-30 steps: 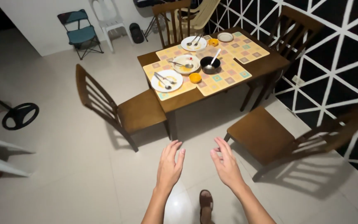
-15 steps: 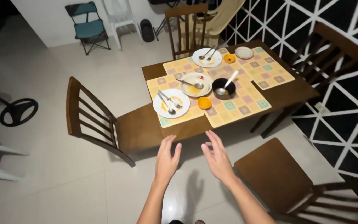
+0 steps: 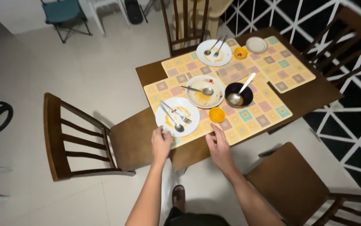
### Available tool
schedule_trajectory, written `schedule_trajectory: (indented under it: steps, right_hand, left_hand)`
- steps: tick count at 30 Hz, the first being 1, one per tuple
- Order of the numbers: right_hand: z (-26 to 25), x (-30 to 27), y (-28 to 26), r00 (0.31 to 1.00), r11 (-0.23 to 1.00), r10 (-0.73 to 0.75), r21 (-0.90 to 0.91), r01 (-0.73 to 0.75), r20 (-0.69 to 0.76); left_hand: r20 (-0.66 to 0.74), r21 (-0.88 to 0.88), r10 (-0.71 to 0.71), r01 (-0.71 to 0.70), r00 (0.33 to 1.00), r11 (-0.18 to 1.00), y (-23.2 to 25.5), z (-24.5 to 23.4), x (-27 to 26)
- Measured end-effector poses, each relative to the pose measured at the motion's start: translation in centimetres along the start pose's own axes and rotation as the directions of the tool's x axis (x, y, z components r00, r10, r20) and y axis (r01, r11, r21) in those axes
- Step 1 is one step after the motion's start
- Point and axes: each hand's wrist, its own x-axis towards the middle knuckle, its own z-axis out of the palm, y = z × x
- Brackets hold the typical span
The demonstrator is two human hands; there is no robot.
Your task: Clear dirty dishes from the dining table and take them to the kitchen sink.
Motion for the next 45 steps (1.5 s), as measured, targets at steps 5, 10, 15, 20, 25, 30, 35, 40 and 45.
schedule_trajectory:
  steps: [5,10,15,20,25,30,35,40,45]
  right_hand:
    - [2.1,2.1,0.7,0.995,0.996,0.090,-0.020,-0.089,0.038]
    - [2.6,3.0,4.1,0.985,0.983,0.173,-0.070,-0.171,0.021]
    - [1.8,3.8,5.4,0.973,0.970,0.227,-0.097,-0.223,0.032]
    - [1.7,4.8,7.1,0.971,0.969,0.238,-0.077,-0.234,0.037]
    - [1.7,5.4,7.6,0.967,0.967,0.250,-0.059,-0.246,0.058]
    - [2.1,6.0,8.7,0.972,0.974,0.227,-0.041,-0.225,0.062]
    - [2.7,7.7,8.6,0.913,0.908,0.395,0.109,-0.405,0.106]
    - [1.8,8.9,5.2,0.766,0.632,0.594,0.447,-0.634,0.246]
    - [-0.8,7.1,3.3,0.816,0.383,0.441,0.744,-0.548,0.374]
  left_hand:
    - [0.027,0.108,-0.335,0.330,0.942,0.938,-10.7,4.4,4.6]
    - [0.264,-0.309,-0.660,0.709,0.704,0.633,-16.4,8.5,5.6]
    - [0.400,-0.443,-0.612,0.729,0.682,0.522,-14.5,8.8,5.2]
    - [0.316,-0.580,-0.582,0.638,0.749,0.506,-15.3,9.1,4.3]
    - [0.286,-0.655,-0.598,0.608,0.749,0.448,-15.6,7.7,3.2]
    - [0.319,-0.533,-0.584,0.651,0.746,0.540,-13.8,3.0,2.5]
    - [0.429,-0.479,-0.527,0.679,0.734,0.556,-7.8,-3.7,3.0]
    - [0.575,-0.408,-0.384,0.660,0.723,0.631,-0.2,-8.7,4.4]
    - [0.757,-0.299,-0.212,0.617,0.617,0.728,5.4,-9.8,5.7]
